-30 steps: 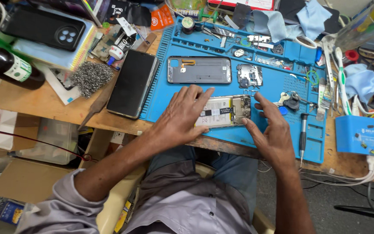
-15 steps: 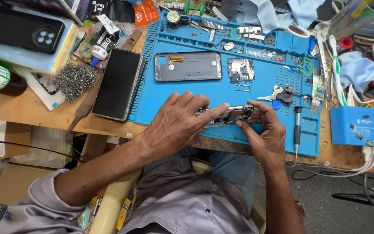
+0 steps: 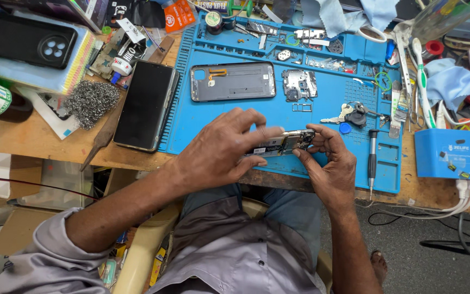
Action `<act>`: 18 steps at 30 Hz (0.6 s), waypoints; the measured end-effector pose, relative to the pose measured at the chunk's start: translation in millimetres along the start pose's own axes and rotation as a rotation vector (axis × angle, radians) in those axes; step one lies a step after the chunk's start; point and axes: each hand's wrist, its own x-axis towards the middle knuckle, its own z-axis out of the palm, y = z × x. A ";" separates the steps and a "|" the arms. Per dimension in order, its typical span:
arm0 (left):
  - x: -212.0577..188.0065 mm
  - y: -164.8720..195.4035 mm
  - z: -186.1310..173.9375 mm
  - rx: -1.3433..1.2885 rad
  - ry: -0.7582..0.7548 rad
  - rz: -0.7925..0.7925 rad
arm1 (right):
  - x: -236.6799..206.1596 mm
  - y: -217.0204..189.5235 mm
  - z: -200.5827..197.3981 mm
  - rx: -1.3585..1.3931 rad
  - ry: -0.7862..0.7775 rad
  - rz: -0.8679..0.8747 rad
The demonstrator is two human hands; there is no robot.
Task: The person disassembles a smartphone, removes the battery, and cleans the internal components with a cloth. They then reassemble the phone, connect a charging cable, and test the device by powering it on.
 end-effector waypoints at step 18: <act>-0.8 -15.3 -19.9 0.196 0.060 0.060 | 3.6 -2.9 20.0 0.012 0.003 -0.006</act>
